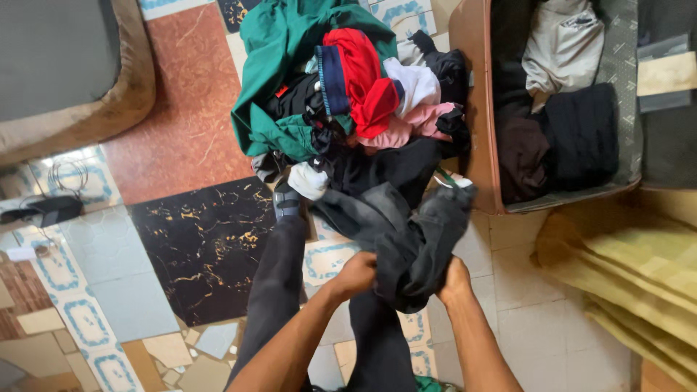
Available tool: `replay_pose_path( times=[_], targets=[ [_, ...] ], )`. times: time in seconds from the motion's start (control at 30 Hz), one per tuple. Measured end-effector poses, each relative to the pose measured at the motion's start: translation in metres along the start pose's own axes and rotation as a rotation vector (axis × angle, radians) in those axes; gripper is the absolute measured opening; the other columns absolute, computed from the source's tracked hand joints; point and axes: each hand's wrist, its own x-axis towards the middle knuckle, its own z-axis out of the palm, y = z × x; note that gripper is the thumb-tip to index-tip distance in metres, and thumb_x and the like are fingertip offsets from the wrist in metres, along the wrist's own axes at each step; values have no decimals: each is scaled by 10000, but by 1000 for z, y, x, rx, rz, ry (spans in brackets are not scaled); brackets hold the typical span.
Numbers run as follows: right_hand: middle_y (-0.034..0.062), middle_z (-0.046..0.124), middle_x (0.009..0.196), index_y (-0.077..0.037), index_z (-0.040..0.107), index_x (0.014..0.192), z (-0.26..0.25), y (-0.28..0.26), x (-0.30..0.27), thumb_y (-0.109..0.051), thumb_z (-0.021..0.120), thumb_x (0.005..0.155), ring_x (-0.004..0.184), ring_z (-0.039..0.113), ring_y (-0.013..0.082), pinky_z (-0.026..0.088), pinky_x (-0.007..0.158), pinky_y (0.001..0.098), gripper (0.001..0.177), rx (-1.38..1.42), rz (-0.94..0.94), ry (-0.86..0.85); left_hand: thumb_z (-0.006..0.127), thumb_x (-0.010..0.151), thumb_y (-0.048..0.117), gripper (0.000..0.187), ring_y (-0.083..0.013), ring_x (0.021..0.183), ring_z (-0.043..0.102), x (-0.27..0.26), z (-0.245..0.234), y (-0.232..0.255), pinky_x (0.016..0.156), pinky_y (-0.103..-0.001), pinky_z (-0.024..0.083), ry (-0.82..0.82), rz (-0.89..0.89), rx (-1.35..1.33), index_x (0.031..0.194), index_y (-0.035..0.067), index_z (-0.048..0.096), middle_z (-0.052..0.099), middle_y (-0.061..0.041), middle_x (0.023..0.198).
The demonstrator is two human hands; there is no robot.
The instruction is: The person sorts through a pile of clothing by hand, holding up a black shirt for inspection and then folding a pair of black trousers before placing them into a suitcase.
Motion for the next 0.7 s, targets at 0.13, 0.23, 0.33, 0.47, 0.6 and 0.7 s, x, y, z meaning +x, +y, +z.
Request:
replay_pose_path(
  times=[0.13, 0.23, 0.33, 0.47, 0.6, 0.7],
  targets=[
    [187, 705, 1199, 62, 649, 1227, 29, 25, -14, -210, 490, 977, 1046, 690, 282, 554, 932, 404, 402, -4, 5, -31, 552, 969, 263, 401, -221, 773, 588, 13, -50, 4, 691, -402, 511, 309, -367, -370, 1298, 55, 645, 693, -77, 967],
    [180, 715, 1154, 63, 663, 1204, 63, 49, -28, -209, 496, 977, 992, 697, 266, 562, 881, 388, 392, -33, 23, -39, 525, 933, 445, 559, -221, 973, 650, 4, -86, 35, 795, -492, 551, 350, -448, -335, 1386, 117, 530, 694, -69, 1089],
    [173, 726, 1108, 64, 678, 1182, 112, 65, -35, -207, 501, 978, 938, 704, 251, 570, 830, 372, 383, -58, 13, -70, 502, 953, 628, 679, -267, 1087, 580, -6, -116, 72, 830, -488, 485, 174, -528, -179, 1442, 157, 519, 635, -104, 1197],
    [163, 740, 1047, 66, 697, 1152, 181, 76, -37, -206, 509, 979, 866, 713, 230, 581, 762, 351, 373, -116, -36, -130, 518, 933, 615, 693, -276, 1193, 531, -12, -151, 101, 868, -513, 501, 119, -531, -67, 1459, 170, 451, 531, -68, 1431],
    [150, 748, 978, 70, 719, 1088, 235, 64, -21, -170, 529, 970, 793, 715, 208, 582, 700, 331, 328, -227, -44, -133, 491, 927, 619, 689, -294, 1184, 513, -9, -190, 112, 868, -500, 486, 167, -522, -192, 1433, 151, 490, 535, -85, 1479],
    [134, 760, 940, 67, 730, 1049, 265, 53, -5, -108, 544, 937, 775, 721, 191, 581, 697, 299, 280, -353, -81, -191, 460, 950, 597, 639, -258, 1162, 506, -8, -214, 116, 896, -523, 517, 149, -510, -200, 1456, 207, 451, 522, -72, 1435]
  ],
)
